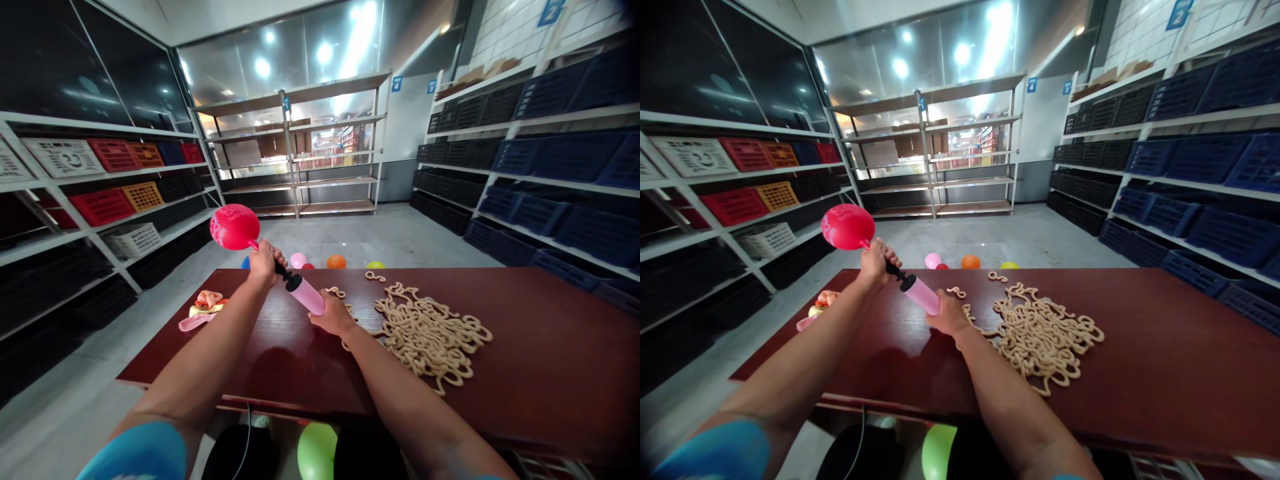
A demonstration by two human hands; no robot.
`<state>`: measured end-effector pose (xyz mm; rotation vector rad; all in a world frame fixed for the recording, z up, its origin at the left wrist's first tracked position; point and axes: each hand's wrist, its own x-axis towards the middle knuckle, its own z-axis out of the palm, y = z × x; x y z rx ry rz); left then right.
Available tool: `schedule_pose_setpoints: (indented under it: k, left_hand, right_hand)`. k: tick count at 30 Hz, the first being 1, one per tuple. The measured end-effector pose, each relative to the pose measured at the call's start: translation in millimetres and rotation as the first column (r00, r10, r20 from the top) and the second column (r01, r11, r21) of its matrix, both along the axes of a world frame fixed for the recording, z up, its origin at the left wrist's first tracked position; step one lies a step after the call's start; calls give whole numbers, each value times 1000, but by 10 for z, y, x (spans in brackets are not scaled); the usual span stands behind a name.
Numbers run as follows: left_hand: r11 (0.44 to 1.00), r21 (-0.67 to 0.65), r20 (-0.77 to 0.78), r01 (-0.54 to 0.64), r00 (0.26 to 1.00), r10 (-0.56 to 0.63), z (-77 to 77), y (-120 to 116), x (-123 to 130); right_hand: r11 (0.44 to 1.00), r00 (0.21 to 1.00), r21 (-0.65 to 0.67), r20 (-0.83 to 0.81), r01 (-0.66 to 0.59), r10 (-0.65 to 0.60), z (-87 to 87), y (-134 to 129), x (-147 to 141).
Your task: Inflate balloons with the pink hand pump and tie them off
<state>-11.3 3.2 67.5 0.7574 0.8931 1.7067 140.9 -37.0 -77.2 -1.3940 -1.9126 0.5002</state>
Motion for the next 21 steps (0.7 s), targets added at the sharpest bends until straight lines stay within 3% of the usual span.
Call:
schedule_pose_setpoints:
  k: [3,5,7,12,15,18,21]
  left_hand:
    - [1000,-15,18,7,1000,-7,-117,-34,80]
    - [1000,-6,22,7,1000,-7,-56,-35,34]
    - [1000,0,19,-2,1000,2,115,-18,-87]
    - [999,23,56,-23,998,22,743,24,-502]
    - [998,47,64,-28,998,25,966,34,-639]
    - [997,65,50,-35,998,31,935,47,-607]
    - [998,53,40,-27,999,25,698,58,-437]
  right_hand:
    - [1000,1000,-1,25,16,-16,24,-12,-3]
    - [999,999,15,37,32,-32,49,-20,-7]
    - [999,998,26,46,41,-42,75,-24,-13]
    - [998,997,-1,49,57,-57,92,-8,-24]
    - [1000,1000,-14,11,19,-19,50,16,-24]
    - [1000,1000,-25,-1,8,-8,-5,37,-16]
    - [999,999,-18,24,27,-27,-41,47,3]
